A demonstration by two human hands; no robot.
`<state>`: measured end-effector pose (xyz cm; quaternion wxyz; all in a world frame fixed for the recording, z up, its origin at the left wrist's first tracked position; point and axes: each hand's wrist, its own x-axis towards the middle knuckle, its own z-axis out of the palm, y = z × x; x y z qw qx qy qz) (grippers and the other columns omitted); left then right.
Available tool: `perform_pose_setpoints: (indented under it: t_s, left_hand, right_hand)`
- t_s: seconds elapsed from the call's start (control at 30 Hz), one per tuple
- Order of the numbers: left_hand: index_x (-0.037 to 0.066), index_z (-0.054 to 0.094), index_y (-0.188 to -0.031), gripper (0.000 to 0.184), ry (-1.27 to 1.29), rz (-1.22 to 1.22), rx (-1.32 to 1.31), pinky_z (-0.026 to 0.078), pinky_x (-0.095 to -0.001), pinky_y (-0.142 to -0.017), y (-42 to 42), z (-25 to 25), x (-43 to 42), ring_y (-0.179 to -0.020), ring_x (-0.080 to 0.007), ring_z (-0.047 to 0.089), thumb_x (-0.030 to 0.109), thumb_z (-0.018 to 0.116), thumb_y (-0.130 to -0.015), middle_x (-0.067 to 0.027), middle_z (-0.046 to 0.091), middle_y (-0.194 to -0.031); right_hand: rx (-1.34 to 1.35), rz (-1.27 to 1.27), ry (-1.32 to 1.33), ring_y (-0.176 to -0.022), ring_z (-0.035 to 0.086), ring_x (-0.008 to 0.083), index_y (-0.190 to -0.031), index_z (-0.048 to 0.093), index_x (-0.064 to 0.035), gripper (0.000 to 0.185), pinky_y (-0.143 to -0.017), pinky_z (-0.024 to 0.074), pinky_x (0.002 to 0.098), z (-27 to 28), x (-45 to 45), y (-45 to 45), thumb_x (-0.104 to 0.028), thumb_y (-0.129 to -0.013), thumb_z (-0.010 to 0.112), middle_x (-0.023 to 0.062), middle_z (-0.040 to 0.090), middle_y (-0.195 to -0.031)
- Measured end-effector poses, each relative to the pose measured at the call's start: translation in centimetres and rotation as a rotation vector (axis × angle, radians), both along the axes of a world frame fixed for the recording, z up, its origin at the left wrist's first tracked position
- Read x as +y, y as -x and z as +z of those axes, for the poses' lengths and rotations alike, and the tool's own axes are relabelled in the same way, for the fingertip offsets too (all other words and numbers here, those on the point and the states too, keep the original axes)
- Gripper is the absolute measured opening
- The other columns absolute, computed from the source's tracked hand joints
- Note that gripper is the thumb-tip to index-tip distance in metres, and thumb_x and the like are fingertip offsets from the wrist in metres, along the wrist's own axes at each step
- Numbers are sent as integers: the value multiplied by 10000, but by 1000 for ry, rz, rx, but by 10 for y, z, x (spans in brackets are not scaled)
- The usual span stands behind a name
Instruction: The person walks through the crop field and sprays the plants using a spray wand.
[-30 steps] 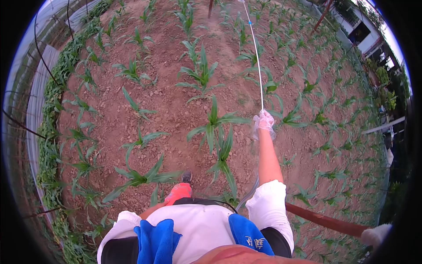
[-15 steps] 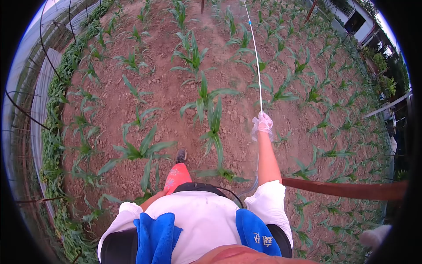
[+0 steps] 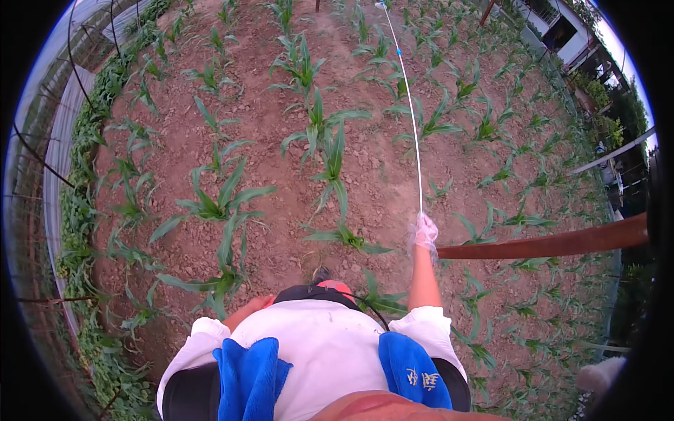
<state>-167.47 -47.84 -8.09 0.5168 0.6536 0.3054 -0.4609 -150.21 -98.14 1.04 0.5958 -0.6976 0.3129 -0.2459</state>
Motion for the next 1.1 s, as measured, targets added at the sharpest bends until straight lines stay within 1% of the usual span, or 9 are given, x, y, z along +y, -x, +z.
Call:
perform_pose_setpoints:
  t_s: [0.23, 0.37, 0.43, 0.7, 0.73, 0.77, 0.9, 1.0, 1.1]
  left_hand:
    - [27, 447, -713, 354, 69, 275, 148, 344, -269, -402, 89, 17, -16, -452, -147, 403, 378, 443, -668, -50, 437, -556]
    - [21, 489, -718, 390, 133, 137, 150, 333, -270, -370, 173, -62, 23, -416, -163, 420, 399, 397, -684, -56, 460, -526]
    - [26, 505, -722, 423, -63, -312, 31, 325, -274, -361, 196, -42, 38, -392, -169, 411, 423, 366, -687, -53, 482, -530]
    - [34, 473, -755, 438, -179, -143, 37, 307, -270, -369, 260, -8, 25, -459, -149, 405, 450, 364, -671, -54, 451, -592]
    - [37, 482, -751, 430, -39, -9, 98, 299, -264, -361, 290, -89, 35, -452, -142, 392, 443, 362, -675, -56, 453, -598]
    - [37, 482, -751, 430, -39, -6, 91, 299, -264, -361, 296, -81, 27, -452, -142, 392, 443, 362, -675, -56, 453, -598]
    - [15, 488, -773, 392, -63, -159, -19, 354, -310, -492, 323, -50, -20, -585, -221, 456, 377, 388, -665, -130, 492, -691]
    - [0, 484, -795, 376, -235, -696, -365, 362, -319, -614, 360, -42, -55, -718, -267, 466, 338, 400, -652, -169, 489, -764]
    - [-8, 466, -858, 411, -319, -566, -289, 361, -310, -673, 418, -43, -90, -788, -272, 462, 340, 407, -647, -177, 474, -847]
  right_hand:
    - [-4, -11, -199, -483, 418, 49, -749, 526, -17, 134, -414, 376, 172, 13, 13, 118, -105, -647, 529, -13, 470, -593]
    - [-101, -30, 20, -563, 439, 55, -777, 526, 10, 186, -528, 359, 161, 15, 18, 174, -114, -640, 542, 15, 511, -677]
    - [-14, -6, 52, -537, 426, 58, -740, 531, -2, 138, -505, 370, 169, 21, 20, 206, -97, -640, 533, 7, 501, -645]
    - [73, -56, -78, -482, 371, 24, -746, 536, 0, 174, -439, 306, 143, 50, 23, 296, -126, -628, 558, -31, 473, -589]
    - [72, -40, -87, -494, 386, 27, -748, 534, 3, 176, -452, 319, 145, 45, 14, 307, -121, -626, 558, -24, 480, -598]
    - [70, -24, -96, -506, 401, 30, -751, 532, 6, 177, -465, 332, 146, 41, 4, 320, -116, -625, 558, -17, 487, -608]
    - [-43, -24, -74, -434, 371, 36, -732, 534, -2, 168, -377, 296, 146, 29, -34, 384, -135, -631, 549, -31, 442, -522]
    - [-111, -29, -31, -438, 375, 31, -728, 535, -5, 150, -380, 310, 146, 8, -69, 457, -120, -632, 545, -29, 444, -527]
    - [-39, -54, -118, -538, 442, 42, -760, 527, 9, 155, -496, 358, 143, 16, -91, 524, -73, -630, 544, 5, 505, -643]
